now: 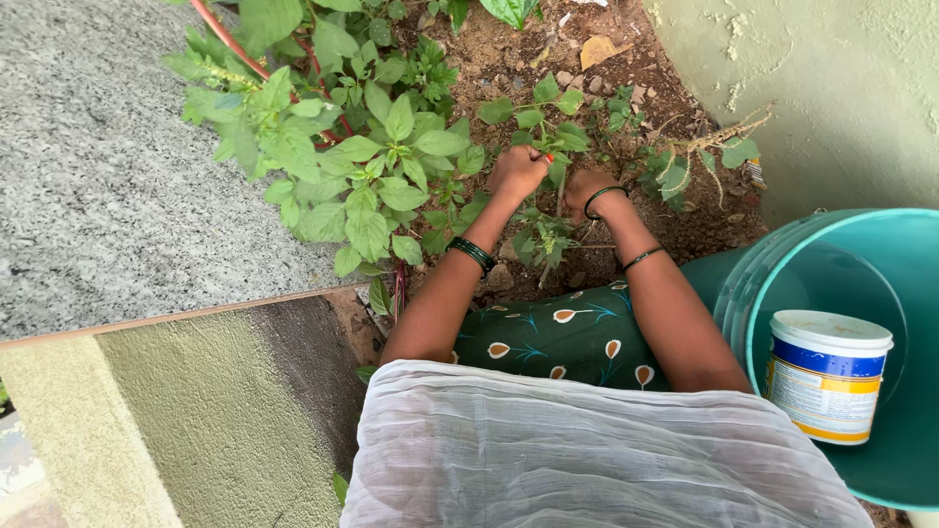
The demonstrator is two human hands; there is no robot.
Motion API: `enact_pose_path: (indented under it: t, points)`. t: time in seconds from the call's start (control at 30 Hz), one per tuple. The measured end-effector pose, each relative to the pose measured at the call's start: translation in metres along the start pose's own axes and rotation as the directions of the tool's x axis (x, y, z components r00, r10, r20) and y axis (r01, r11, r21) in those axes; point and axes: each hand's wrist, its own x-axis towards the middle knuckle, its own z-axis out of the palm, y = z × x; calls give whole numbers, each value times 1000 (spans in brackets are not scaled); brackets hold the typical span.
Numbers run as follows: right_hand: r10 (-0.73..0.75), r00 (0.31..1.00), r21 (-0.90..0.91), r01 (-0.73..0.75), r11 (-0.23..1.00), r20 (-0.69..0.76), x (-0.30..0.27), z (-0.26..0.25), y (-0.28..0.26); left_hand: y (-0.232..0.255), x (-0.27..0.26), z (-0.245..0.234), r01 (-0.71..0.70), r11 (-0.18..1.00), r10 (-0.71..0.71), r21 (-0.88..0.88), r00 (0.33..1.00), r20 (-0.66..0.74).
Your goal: The person pulls weeds from the soil by hand and using a small wooden stick, placing them into a green bucket.
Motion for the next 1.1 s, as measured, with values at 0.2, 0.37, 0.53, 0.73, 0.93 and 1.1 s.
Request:
enact_pose_path:
  t: [0.2, 0.37, 0.53, 0.73, 0.93, 1.1]
  points:
    - [-131, 948, -316, 224, 922, 291, 13, 33, 3, 1, 2, -2, -9, 1000, 9, 19, 1000, 5]
    - [-59, 915, -437, 246, 865, 398, 27, 67, 11, -7, 14, 2, -42, 997, 45, 70, 998, -41]
    - [-20, 913, -487, 236, 841, 407, 34, 85, 11, -6, 0, -7, -194, 941, 111, 278, 951, 288]
    - [-48, 918, -509, 261, 820, 393, 36, 96, 0, -6, -34, -10, -512, 755, 134, 410, 732, 668]
    - [-158, 960, -480, 254, 840, 231, 22, 82, -16, -42, -23, 5, -458, 611, -80, 645, 776, 626]
    - [-221, 973, -242, 199, 950, -67, -11, 46, -17, -54, -3, 9, -411, 615, -101, 673, 805, 585]
